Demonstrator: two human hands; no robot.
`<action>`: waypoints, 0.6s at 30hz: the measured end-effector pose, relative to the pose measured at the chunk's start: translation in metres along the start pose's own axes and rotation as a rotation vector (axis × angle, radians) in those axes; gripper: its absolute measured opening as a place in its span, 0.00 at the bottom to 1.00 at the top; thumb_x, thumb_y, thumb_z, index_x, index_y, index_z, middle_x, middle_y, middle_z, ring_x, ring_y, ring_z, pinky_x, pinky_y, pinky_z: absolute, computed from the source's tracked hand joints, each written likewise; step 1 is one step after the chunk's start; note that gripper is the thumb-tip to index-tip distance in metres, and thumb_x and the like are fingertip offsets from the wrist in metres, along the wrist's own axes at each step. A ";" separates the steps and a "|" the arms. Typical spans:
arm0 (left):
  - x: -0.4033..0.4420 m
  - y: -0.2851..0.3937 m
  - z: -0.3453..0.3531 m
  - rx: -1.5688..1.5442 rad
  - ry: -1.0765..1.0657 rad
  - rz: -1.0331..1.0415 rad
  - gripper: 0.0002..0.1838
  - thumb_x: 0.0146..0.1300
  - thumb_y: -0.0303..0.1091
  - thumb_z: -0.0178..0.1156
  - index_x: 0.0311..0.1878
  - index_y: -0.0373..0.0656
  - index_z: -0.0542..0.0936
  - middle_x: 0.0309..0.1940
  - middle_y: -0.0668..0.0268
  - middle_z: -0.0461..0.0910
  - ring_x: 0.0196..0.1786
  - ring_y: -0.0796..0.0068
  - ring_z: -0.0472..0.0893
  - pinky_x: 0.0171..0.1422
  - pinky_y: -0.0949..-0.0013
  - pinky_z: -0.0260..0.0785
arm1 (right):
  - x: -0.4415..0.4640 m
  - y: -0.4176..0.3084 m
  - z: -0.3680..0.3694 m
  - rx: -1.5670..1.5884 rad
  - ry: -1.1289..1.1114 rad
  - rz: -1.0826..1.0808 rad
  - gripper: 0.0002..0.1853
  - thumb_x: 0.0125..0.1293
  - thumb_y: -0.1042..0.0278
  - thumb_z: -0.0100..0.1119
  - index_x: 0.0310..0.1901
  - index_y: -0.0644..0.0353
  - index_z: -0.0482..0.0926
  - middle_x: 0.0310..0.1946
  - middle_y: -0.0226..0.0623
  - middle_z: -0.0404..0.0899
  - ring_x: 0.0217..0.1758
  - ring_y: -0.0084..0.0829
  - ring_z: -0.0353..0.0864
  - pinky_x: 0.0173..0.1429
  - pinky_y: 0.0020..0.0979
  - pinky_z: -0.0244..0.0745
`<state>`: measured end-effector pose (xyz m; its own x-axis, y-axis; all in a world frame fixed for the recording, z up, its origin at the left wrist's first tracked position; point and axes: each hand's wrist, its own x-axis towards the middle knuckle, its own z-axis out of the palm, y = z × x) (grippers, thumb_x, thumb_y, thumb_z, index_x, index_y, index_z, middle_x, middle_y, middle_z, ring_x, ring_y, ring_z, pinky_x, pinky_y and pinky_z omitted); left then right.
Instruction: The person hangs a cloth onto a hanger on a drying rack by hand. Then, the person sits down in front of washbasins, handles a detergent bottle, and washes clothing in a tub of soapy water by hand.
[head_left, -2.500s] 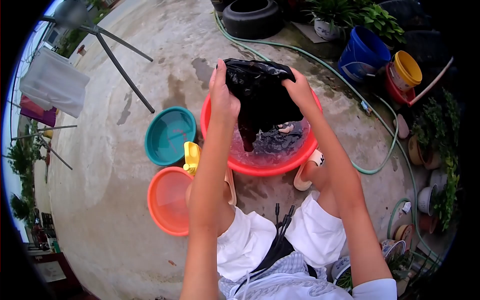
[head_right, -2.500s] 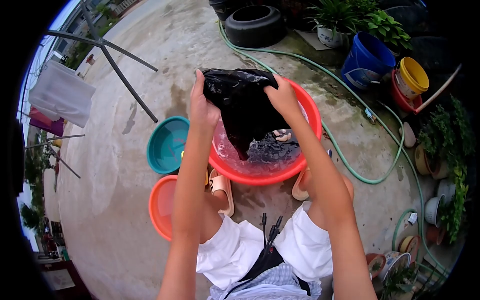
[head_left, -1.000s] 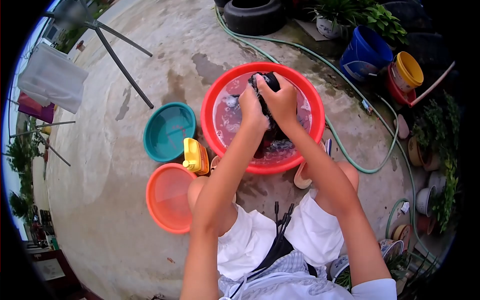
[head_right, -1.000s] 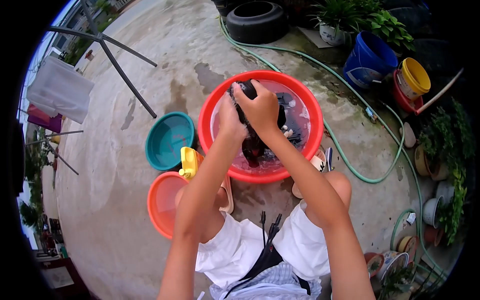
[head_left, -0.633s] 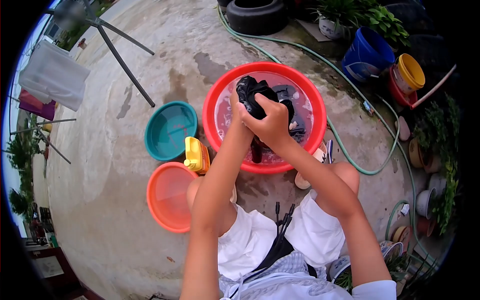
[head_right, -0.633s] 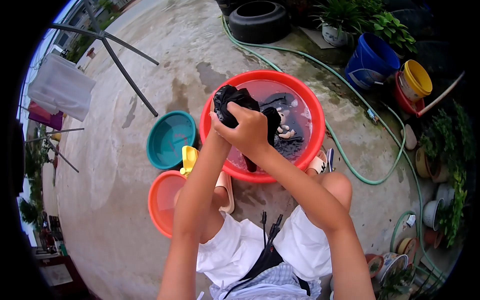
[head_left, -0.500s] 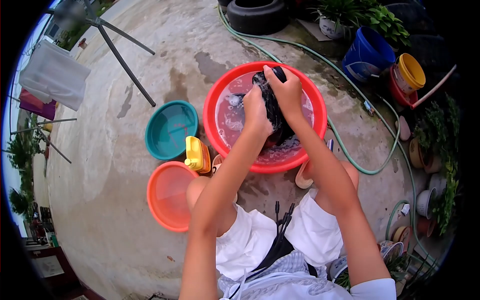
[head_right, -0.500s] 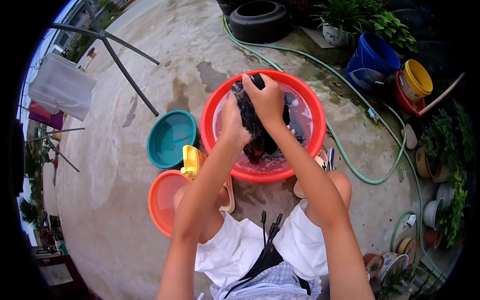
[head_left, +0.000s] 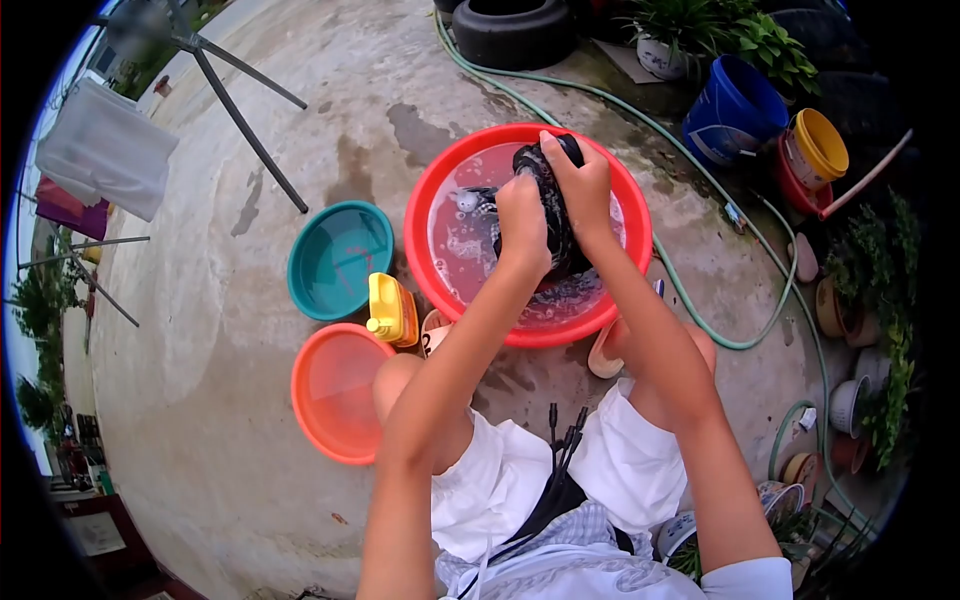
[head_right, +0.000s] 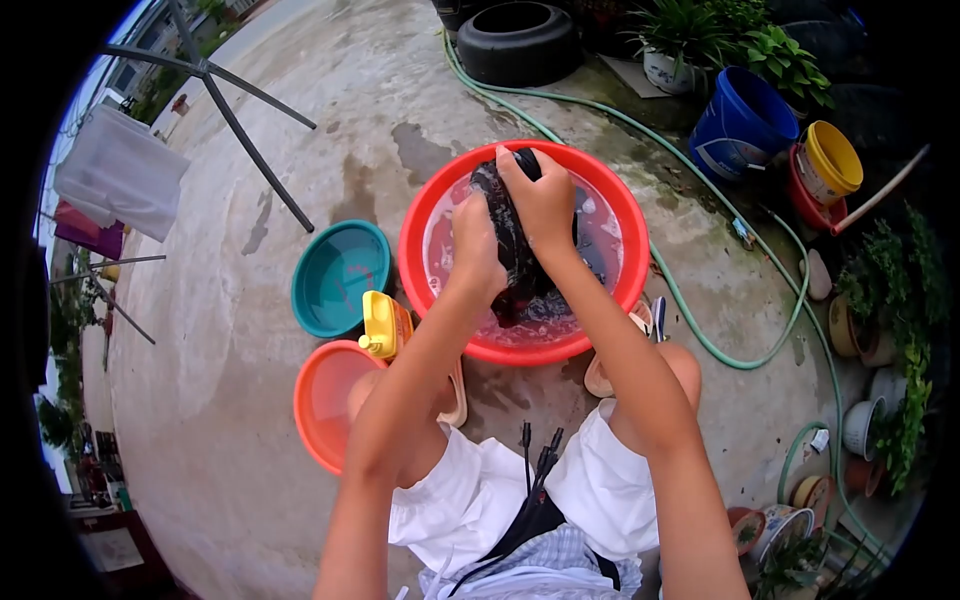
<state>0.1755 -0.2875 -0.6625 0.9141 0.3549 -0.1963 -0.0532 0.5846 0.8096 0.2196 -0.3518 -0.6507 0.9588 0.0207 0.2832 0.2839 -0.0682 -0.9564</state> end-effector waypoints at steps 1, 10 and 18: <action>-0.008 -0.005 0.003 0.079 0.000 0.009 0.12 0.61 0.36 0.43 0.35 0.40 0.74 0.28 0.68 0.76 0.28 0.78 0.76 0.31 0.73 0.69 | 0.006 0.010 -0.003 -0.006 0.001 0.030 0.19 0.56 0.55 0.58 0.23 0.67 0.73 0.14 0.41 0.70 0.17 0.26 0.64 0.26 0.29 0.63; 0.025 0.010 -0.027 -0.206 -0.092 -0.056 0.14 0.60 0.39 0.44 0.29 0.39 0.74 0.24 0.65 0.74 0.25 0.74 0.76 0.29 0.69 0.69 | -0.064 -0.035 0.009 -0.290 -0.145 -0.430 0.16 0.48 0.60 0.60 0.19 0.64 0.68 0.14 0.46 0.68 0.18 0.45 0.70 0.23 0.34 0.66; -0.009 -0.003 0.009 0.097 -0.075 -0.056 0.12 0.59 0.33 0.42 0.35 0.40 0.74 0.26 0.69 0.75 0.26 0.79 0.75 0.30 0.73 0.68 | 0.009 0.018 -0.011 -0.034 0.065 0.022 0.19 0.57 0.56 0.56 0.23 0.68 0.71 0.13 0.39 0.68 0.17 0.24 0.64 0.26 0.29 0.62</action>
<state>0.1706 -0.2993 -0.6584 0.9423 0.2661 -0.2033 0.0342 0.5274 0.8489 0.2330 -0.3643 -0.6648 0.9626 -0.0458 0.2669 0.2613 -0.1022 -0.9598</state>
